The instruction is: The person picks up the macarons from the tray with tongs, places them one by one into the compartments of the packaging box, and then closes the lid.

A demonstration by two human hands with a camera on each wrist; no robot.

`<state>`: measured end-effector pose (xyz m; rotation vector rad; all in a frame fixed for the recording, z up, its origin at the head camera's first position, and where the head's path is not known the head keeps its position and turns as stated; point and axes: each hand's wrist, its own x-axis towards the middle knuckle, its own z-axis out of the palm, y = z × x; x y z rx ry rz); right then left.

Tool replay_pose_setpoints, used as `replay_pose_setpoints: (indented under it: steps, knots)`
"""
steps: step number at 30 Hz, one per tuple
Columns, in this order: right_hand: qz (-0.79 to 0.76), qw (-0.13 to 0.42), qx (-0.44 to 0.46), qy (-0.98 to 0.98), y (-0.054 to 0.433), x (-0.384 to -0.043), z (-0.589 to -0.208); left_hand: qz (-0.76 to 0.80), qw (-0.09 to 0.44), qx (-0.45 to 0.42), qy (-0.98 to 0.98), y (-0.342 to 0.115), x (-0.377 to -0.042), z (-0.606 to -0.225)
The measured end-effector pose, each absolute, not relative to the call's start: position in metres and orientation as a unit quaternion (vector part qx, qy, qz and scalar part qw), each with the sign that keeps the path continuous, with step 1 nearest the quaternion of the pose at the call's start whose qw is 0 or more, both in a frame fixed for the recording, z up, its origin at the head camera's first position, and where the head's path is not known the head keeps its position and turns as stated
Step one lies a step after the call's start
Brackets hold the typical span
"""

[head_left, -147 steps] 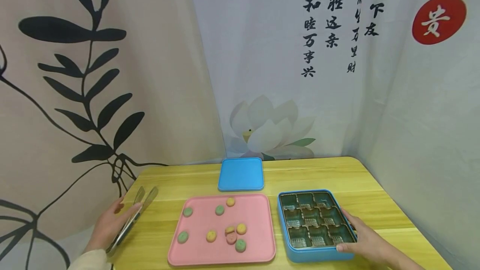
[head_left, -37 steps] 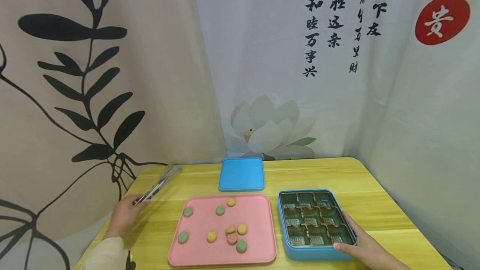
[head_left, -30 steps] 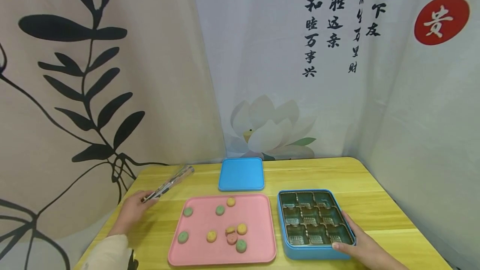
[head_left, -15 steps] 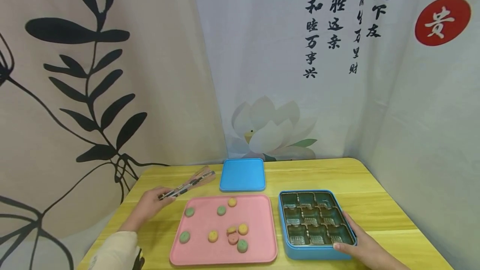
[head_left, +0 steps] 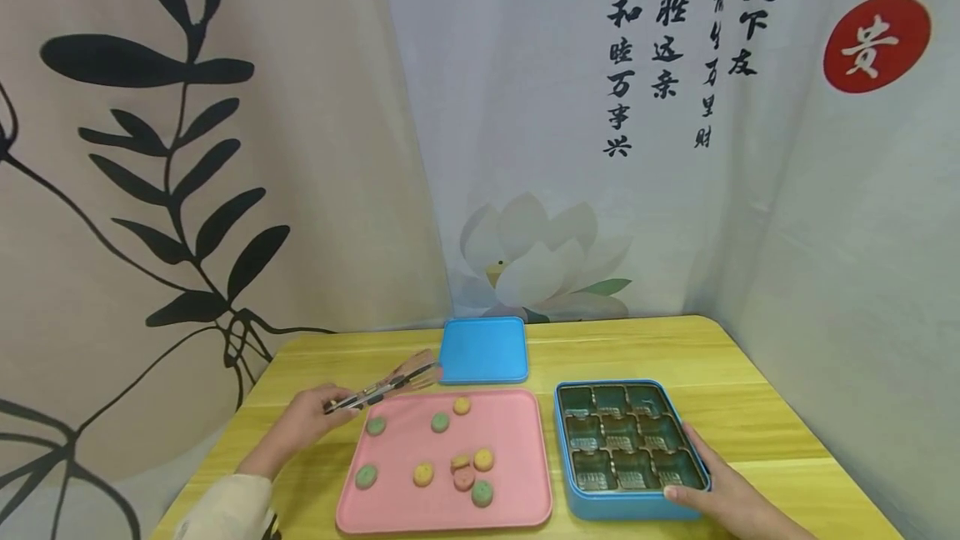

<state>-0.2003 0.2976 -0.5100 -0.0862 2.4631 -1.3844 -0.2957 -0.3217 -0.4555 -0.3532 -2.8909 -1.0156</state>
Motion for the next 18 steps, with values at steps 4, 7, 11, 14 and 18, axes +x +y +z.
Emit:
replay_pose_setpoints:
  steps: [4,7,11,14,18]
  knots:
    - [-0.478,0.155,-0.028,0.864,0.298,-0.201,-0.511,-0.337,0.016,-0.128,-0.932,-0.321,-0.292,-0.459]
    - [-0.480,0.154,-0.027,0.863,0.298,-0.201,-0.512,-0.341,0.012,-0.137,-0.930,-0.322,-0.290,-0.463]
    - [-0.484,0.152,-0.026,0.861,0.298,-0.201,-0.512,-0.341,0.004,-0.144,-0.929,-0.325,-0.288,-0.472]
    - [-0.484,0.152,-0.025,0.861,0.298,-0.201,-0.513,-0.343,0.004,-0.146,-0.928,-0.328,-0.286,-0.479]
    - [-0.485,0.155,-0.024,0.861,0.298,-0.202,-0.513,-0.347,0.005,-0.140,-0.927,-0.333,-0.283,-0.485]
